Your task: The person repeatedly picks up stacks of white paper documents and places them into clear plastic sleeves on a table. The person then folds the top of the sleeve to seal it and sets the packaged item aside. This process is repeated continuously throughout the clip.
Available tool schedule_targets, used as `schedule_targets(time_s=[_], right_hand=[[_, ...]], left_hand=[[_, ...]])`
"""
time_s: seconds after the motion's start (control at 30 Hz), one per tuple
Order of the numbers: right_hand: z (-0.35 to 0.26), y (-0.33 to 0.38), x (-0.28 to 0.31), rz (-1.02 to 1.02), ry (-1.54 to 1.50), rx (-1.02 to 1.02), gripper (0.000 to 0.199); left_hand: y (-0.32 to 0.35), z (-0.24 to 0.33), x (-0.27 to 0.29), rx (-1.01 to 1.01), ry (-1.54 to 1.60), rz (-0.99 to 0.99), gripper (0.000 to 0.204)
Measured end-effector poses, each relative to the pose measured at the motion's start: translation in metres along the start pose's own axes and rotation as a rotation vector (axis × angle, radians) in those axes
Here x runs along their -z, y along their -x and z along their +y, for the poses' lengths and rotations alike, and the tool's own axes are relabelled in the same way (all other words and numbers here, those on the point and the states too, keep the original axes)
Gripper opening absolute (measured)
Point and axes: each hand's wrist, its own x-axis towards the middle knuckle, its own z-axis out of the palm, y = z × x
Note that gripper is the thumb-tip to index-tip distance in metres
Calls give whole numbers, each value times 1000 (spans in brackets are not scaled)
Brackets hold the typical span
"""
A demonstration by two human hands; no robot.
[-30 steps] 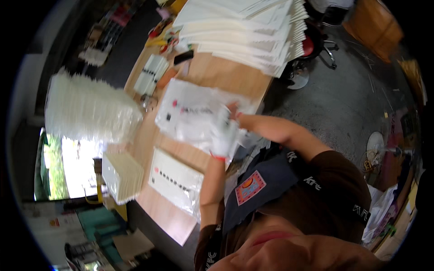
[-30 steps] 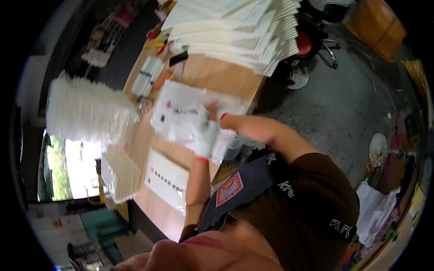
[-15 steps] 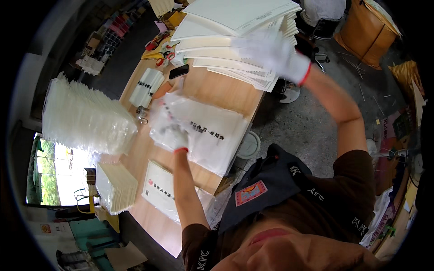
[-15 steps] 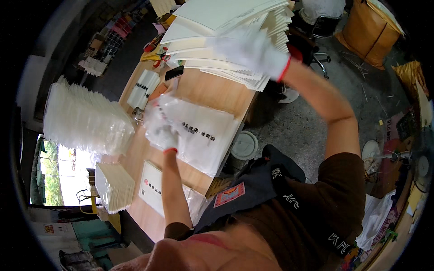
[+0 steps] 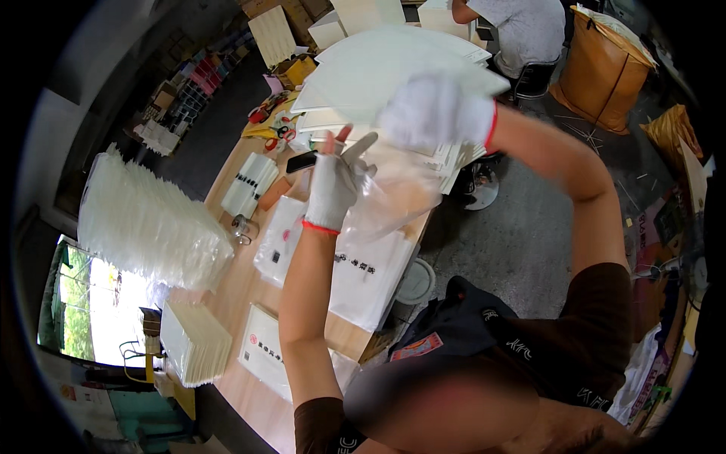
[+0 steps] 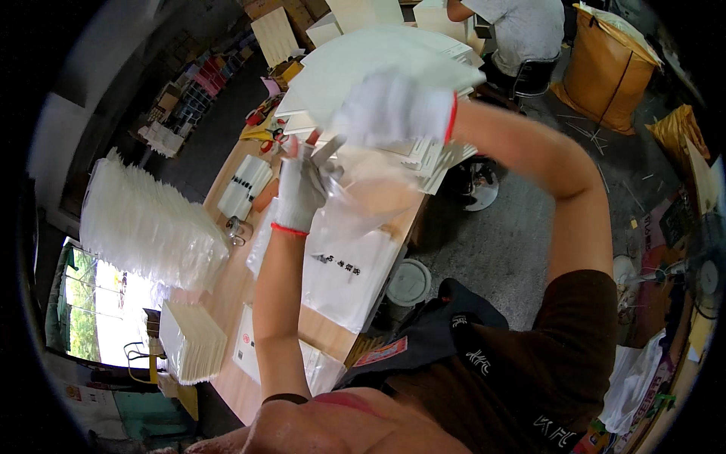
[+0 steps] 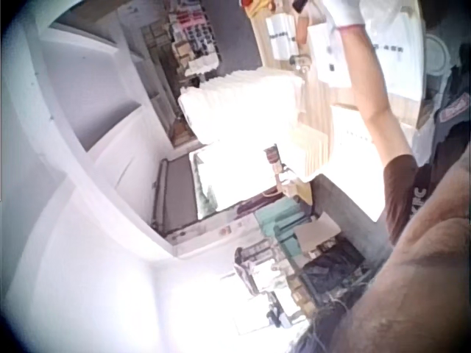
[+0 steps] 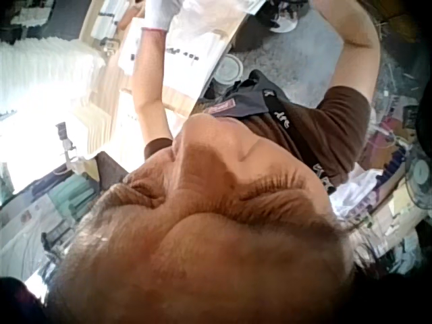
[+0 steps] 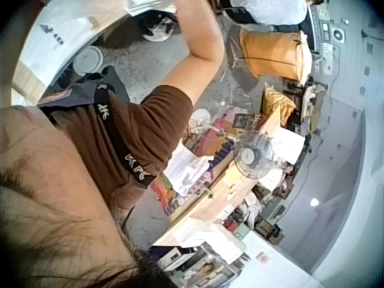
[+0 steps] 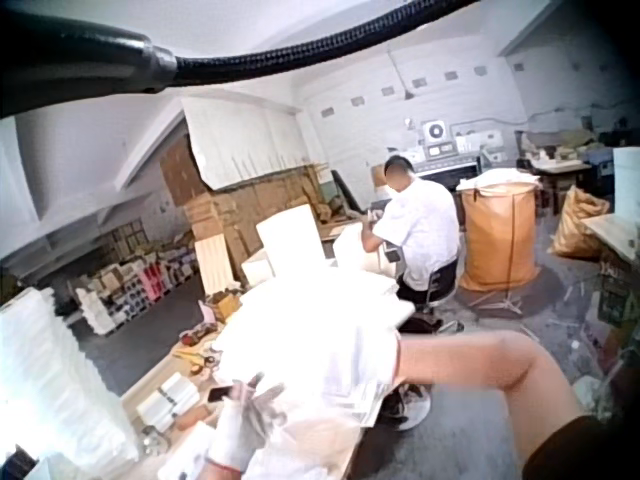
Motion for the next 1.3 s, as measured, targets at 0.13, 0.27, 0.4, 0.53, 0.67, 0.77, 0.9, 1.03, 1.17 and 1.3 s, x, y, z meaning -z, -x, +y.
schedule_targets(time_s=[0.13, 0.27, 0.4, 0.53, 0.67, 0.77, 0.9, 1.03, 1.17, 1.3], right_hand=[[-58, 17, 31, 112, -72, -7, 31], [-25, 39, 51, -362, -509, -901, 45], [-41, 60, -17, 122, -1527, -782, 55], [-103, 26, -49, 148, -1035, -851, 61], [-126, 21, -59, -65, -706, -961, 40], [-115, 52, -85, 147, -539, -805, 26], [-118, 71, -58, -72, -335, -372, 15], [-139, 73, -80, -517, -298, -145, 13], [-156, 41, -83, -791, -477, 2, 20], [-139, 62, -107, -846, -1221, -325, 26]], left_hand=[[8, 10, -17, 17, -353, 431, 29], [58, 72, -13, 230, -490, 511, 20], [80, 92, -21, 96, -1015, 393, 24], [96, 13, -60, -480, -1640, 90, 64], [102, -53, -45, -394, -1686, 165, 78], [97, -52, 14, -251, -1060, 263, 67], [125, -1, 71, -349, -344, 454, 49], [164, 39, 90, -45, -598, 159, 46], [172, -37, 21, -55, -1496, -10, 43], [217, -90, 0, -134, -1238, 482, 35]])
